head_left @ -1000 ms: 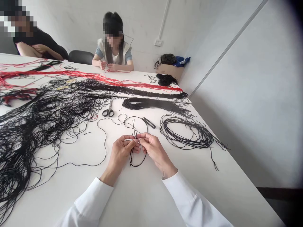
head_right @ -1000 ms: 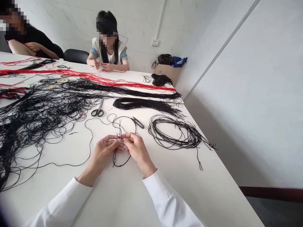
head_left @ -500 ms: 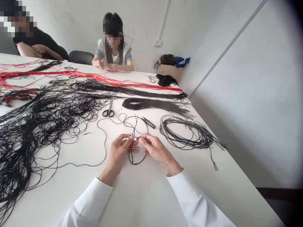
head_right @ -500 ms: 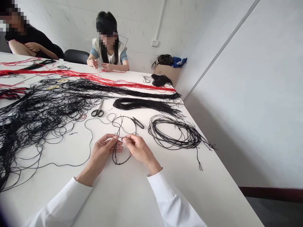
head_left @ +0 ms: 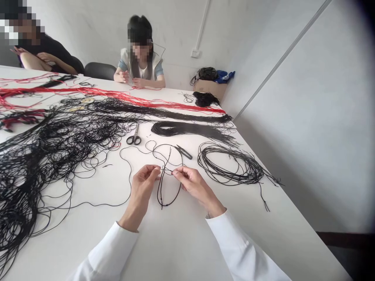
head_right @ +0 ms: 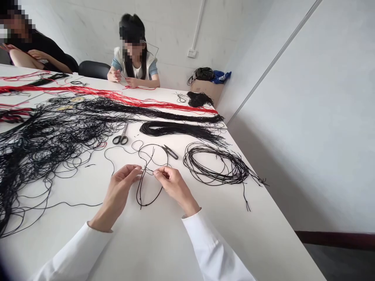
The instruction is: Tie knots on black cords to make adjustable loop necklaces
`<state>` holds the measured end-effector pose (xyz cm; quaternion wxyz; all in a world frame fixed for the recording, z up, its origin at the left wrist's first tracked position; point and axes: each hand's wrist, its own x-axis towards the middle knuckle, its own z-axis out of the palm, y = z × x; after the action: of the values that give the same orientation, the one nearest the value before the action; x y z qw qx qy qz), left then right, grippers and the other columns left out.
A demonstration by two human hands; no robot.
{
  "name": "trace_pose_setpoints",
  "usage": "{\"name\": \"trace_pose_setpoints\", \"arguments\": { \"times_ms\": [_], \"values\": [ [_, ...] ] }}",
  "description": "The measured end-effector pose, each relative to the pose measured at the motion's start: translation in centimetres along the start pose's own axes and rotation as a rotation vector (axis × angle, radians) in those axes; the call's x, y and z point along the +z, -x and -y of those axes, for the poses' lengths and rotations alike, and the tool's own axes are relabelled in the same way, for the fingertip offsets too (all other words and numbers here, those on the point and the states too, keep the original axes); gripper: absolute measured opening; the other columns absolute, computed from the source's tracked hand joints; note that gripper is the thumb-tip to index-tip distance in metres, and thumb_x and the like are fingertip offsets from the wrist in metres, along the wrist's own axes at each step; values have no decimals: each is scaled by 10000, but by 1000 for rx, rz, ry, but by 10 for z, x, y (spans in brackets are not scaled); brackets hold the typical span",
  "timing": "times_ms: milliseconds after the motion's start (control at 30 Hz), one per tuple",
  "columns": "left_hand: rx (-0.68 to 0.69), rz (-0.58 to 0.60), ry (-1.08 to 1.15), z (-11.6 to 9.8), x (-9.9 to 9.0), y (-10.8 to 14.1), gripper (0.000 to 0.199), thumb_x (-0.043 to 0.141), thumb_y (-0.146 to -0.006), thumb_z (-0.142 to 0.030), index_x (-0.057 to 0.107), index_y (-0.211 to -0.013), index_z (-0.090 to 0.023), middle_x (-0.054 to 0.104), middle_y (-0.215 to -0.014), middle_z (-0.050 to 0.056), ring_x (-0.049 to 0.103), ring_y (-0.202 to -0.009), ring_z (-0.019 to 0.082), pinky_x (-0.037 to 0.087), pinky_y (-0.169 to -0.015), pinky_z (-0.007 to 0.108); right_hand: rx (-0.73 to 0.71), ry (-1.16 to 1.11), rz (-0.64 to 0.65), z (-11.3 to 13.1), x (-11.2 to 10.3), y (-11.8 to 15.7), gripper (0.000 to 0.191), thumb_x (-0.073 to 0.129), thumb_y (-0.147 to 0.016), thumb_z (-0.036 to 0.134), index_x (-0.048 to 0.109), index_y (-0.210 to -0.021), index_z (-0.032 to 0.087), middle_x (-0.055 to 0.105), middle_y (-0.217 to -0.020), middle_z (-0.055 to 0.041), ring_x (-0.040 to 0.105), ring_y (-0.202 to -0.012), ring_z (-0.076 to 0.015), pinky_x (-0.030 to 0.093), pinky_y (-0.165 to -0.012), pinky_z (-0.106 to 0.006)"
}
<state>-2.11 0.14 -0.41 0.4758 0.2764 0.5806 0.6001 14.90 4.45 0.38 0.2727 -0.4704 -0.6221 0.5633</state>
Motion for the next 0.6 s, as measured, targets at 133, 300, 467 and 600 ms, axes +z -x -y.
{"name": "trace_pose_setpoints", "arguments": {
  "times_ms": [133,300,467,600],
  "values": [
    [31,-101,62,-6,-9,-6,284,752,-758,-418,639,-821,-165,662,-890,51,633,-841,188,548,-758,325,20,5,-17,2,-4,1,335,612,-891,525,671,-899,195,364,-659,53,262,-569,-100,239,-535,-262],
    [38,-201,198,-14,-18,-9,229,691,-813,-360,558,-833,-174,684,-843,62,685,-798,199,590,-808,401,22,23,-68,3,-10,1,291,622,-881,483,652,-833,198,287,-634,62,226,-571,-103,218,-545,-269],
    [60,-186,104,-18,-25,-13,213,635,-861,-351,570,-948,-168,689,-960,102,688,-906,214,568,-881,407,9,23,-99,4,-12,2,296,614,-872,489,671,-842,200,376,-651,42,271,-590,-114,269,-560,-271],
    [391,-461,-391,-21,-31,-14,260,575,-875,-289,581,-1125,-220,641,-1188,89,619,-1009,219,512,-817,346,16,64,-94,5,-12,3,304,586,-882,490,666,-847,198,518,-698,17,308,-570,-114,303,-554,-276]
  ]
}}
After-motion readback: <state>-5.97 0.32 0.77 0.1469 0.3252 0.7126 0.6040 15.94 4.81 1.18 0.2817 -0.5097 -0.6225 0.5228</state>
